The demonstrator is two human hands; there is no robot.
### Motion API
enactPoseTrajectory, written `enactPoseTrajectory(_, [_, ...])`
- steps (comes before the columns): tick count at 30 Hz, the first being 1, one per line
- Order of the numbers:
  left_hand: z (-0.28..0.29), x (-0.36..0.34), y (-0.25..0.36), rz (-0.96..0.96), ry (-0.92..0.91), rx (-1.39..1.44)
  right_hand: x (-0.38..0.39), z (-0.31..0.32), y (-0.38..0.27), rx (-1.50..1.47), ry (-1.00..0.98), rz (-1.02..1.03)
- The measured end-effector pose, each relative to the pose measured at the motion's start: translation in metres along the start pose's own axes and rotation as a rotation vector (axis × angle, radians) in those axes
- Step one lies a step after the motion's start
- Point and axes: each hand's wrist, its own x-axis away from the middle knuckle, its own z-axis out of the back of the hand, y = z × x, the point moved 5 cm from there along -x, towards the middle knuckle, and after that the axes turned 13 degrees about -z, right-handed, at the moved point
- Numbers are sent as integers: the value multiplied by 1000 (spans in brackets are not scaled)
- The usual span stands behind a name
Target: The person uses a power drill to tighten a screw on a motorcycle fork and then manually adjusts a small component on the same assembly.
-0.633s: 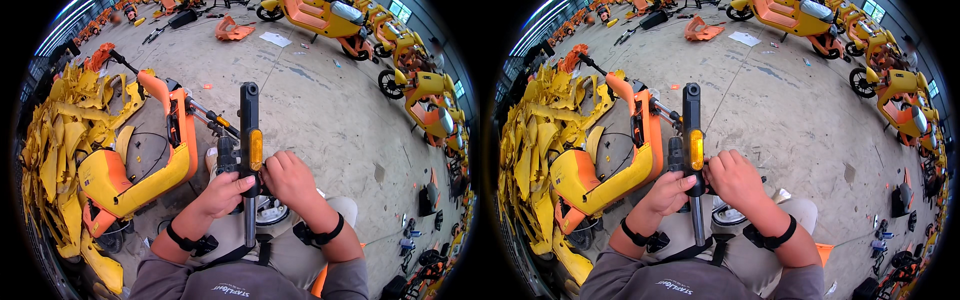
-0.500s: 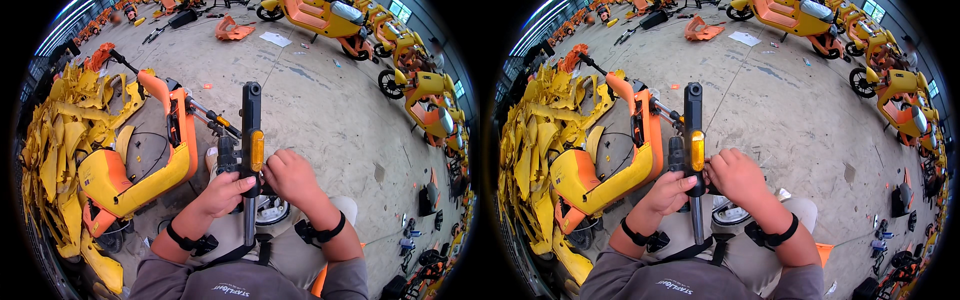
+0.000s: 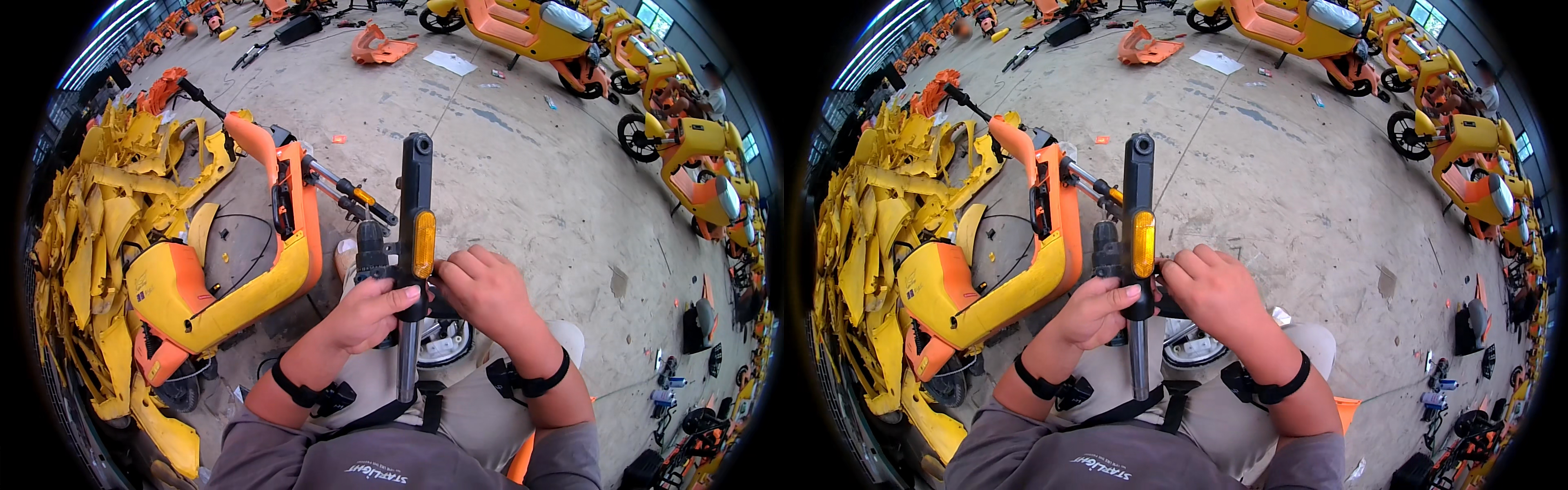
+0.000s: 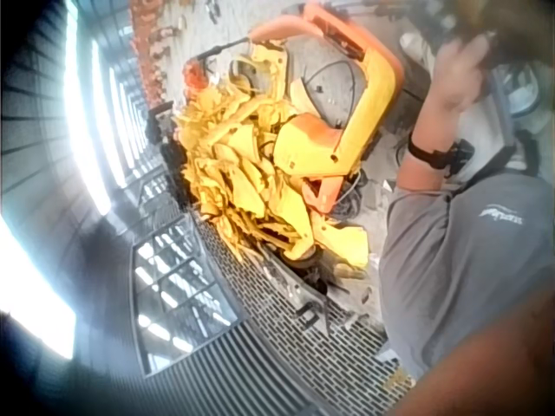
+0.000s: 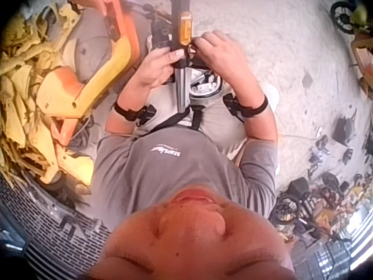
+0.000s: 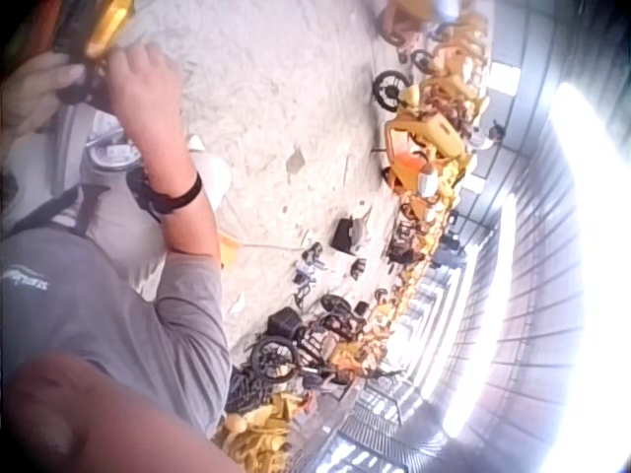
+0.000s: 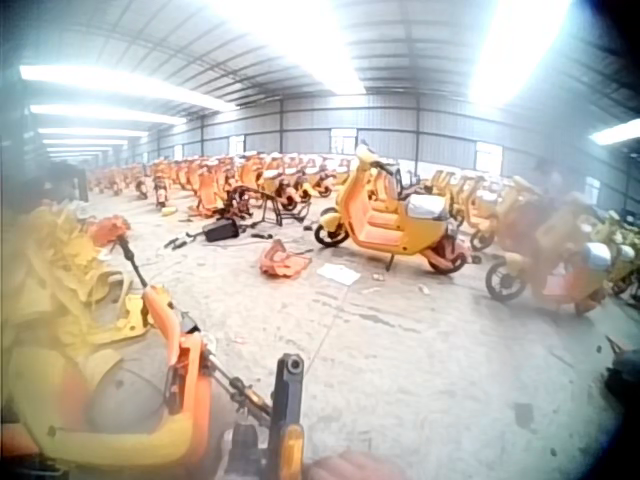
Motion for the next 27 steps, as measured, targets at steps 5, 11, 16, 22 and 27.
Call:
enactPoseTrajectory(5, [-1, -1, 2, 13, 8, -14, 0, 4, -1, 26, 50, 19])
enactPoseTrajectory(11, [-1, -1, 0, 24, 26, -10, 2, 1, 2, 34, 53, 38])
enactPoseTrajectory(16, [-1, -1, -1, 26, 14, -6, -2, 4, 3, 20, 53, -16])
enactPoseTrajectory(22, [3, -1, -2, 60, -2, -33, 5, -2, 5, -14, 61, 3])
enactPoseTrajectory(27, [3, -1, -1, 37, -8, -14, 0, 8, 0, -30, 107, -15])
